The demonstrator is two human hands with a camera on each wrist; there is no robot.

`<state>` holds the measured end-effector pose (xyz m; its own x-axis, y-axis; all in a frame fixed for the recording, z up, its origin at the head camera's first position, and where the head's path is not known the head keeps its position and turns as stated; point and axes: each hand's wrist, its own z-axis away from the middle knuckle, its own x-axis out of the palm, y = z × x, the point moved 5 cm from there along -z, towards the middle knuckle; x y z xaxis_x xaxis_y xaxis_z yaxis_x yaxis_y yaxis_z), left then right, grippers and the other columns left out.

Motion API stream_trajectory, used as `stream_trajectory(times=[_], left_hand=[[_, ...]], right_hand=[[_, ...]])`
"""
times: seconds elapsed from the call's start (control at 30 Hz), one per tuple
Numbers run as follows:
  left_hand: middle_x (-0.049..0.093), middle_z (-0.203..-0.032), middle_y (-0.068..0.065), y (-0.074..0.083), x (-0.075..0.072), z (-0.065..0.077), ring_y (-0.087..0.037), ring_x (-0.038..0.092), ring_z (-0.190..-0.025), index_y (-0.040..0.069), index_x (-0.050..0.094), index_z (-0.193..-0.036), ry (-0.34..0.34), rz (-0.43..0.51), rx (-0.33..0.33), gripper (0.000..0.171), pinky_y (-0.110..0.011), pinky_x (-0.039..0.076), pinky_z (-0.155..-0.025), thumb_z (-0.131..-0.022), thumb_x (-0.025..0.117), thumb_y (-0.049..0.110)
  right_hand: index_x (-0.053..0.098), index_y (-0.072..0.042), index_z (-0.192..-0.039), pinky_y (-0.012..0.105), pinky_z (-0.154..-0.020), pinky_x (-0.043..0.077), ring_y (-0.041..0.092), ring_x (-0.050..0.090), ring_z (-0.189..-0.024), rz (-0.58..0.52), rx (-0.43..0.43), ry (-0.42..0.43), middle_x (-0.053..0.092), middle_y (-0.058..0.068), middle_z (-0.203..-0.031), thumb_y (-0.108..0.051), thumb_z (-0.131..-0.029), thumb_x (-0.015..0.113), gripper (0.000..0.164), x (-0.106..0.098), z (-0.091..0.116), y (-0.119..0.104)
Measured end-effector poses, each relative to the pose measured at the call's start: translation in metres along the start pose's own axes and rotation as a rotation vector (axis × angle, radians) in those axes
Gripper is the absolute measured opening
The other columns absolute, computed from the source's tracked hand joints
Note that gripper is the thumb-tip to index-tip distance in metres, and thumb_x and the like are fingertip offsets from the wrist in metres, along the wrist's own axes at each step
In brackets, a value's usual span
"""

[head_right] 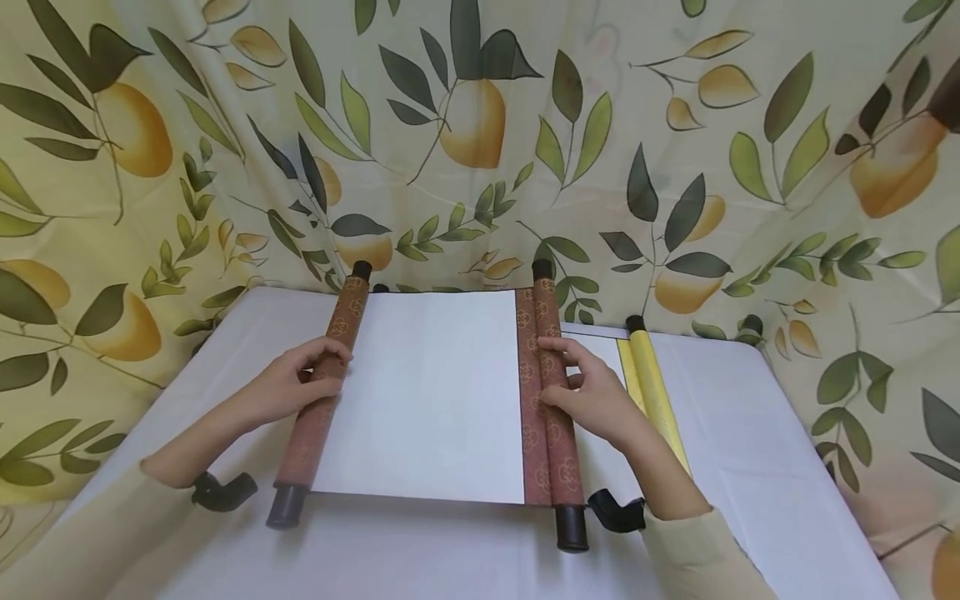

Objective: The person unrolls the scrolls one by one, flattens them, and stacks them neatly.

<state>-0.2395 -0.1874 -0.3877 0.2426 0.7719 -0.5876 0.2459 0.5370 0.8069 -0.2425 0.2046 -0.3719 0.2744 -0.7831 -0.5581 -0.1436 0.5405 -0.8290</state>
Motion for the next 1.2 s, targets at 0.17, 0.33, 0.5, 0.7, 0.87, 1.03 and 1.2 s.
stream_trajectory(times=[0.17,0.33,0.5,0.7,0.87,1.03,1.2], left_hand=[[0.054,-0.104,0.000,-0.002,-0.002,0.001,-0.022,0.050,-0.085,0.020,0.057,-0.104,-0.007,-0.023,-0.006,0.018,-0.034,0.047,-0.062,-0.086,0.061,0.020],[0.051,-0.096,-0.002,-0.002,-0.006,0.000,-0.021,0.047,-0.080,0.020,0.053,-0.099,-0.016,-0.044,0.010,0.020,-0.034,0.044,-0.056,-0.083,0.065,0.021],[0.052,-0.103,-0.001,-0.002,-0.009,0.000,-0.021,0.046,-0.087,0.020,0.055,-0.103,-0.026,-0.063,0.024,0.019,-0.034,0.043,-0.062,-0.085,0.058,0.015],[0.053,-0.096,-0.002,-0.002,-0.013,-0.001,-0.021,0.047,-0.080,0.019,0.056,-0.100,-0.042,-0.063,0.015,0.015,-0.034,0.043,-0.059,-0.086,0.060,0.021],[0.049,-0.088,-0.004,-0.002,-0.016,0.000,-0.020,0.046,-0.075,0.018,0.052,-0.098,-0.042,-0.060,0.030,0.019,-0.032,0.043,-0.055,-0.084,0.065,0.022],[0.052,-0.087,-0.003,-0.001,-0.020,0.000,-0.020,0.048,-0.074,0.015,0.054,-0.100,-0.041,-0.065,0.060,0.016,-0.032,0.043,-0.057,-0.085,0.059,0.014],[0.055,-0.091,-0.001,-0.002,-0.022,0.002,-0.020,0.049,-0.079,0.014,0.057,-0.101,-0.049,-0.065,0.053,0.014,-0.033,0.044,-0.063,-0.087,0.057,0.014]], right_hand=[[0.037,-0.027,-0.138,0.036,-0.070,0.049,0.034,0.051,-0.104,0.010,-0.015,-0.001,0.034,0.009,-0.134,-0.010,-0.084,0.061,0.062,0.000,0.000,0.000],[0.037,-0.027,-0.137,0.036,-0.068,0.049,0.034,0.051,-0.102,-0.001,-0.013,0.001,0.034,0.009,-0.132,-0.008,-0.083,0.061,0.062,-0.001,0.001,0.000],[0.036,-0.025,-0.138,0.037,-0.068,0.050,0.034,0.053,-0.098,-0.026,-0.008,-0.009,0.038,0.013,-0.127,-0.008,-0.083,0.061,0.062,0.000,0.003,0.003],[0.036,-0.026,-0.138,0.037,-0.068,0.050,0.035,0.052,-0.102,-0.014,-0.003,0.002,0.039,0.011,-0.127,-0.008,-0.083,0.061,0.062,-0.003,0.005,0.006],[0.035,-0.025,-0.138,0.036,-0.067,0.051,0.035,0.053,-0.101,0.008,-0.014,0.001,0.039,0.010,-0.128,-0.008,-0.084,0.060,0.062,-0.005,0.006,0.007],[0.035,-0.024,-0.138,0.037,-0.067,0.051,0.035,0.052,-0.101,-0.003,-0.013,-0.003,0.039,0.011,-0.129,-0.007,-0.084,0.060,0.062,-0.005,0.007,0.008],[0.035,-0.024,-0.138,0.037,-0.067,0.050,0.036,0.052,-0.103,-0.004,-0.001,-0.010,0.038,0.011,-0.129,-0.007,-0.084,0.060,0.062,-0.005,0.009,0.010]])
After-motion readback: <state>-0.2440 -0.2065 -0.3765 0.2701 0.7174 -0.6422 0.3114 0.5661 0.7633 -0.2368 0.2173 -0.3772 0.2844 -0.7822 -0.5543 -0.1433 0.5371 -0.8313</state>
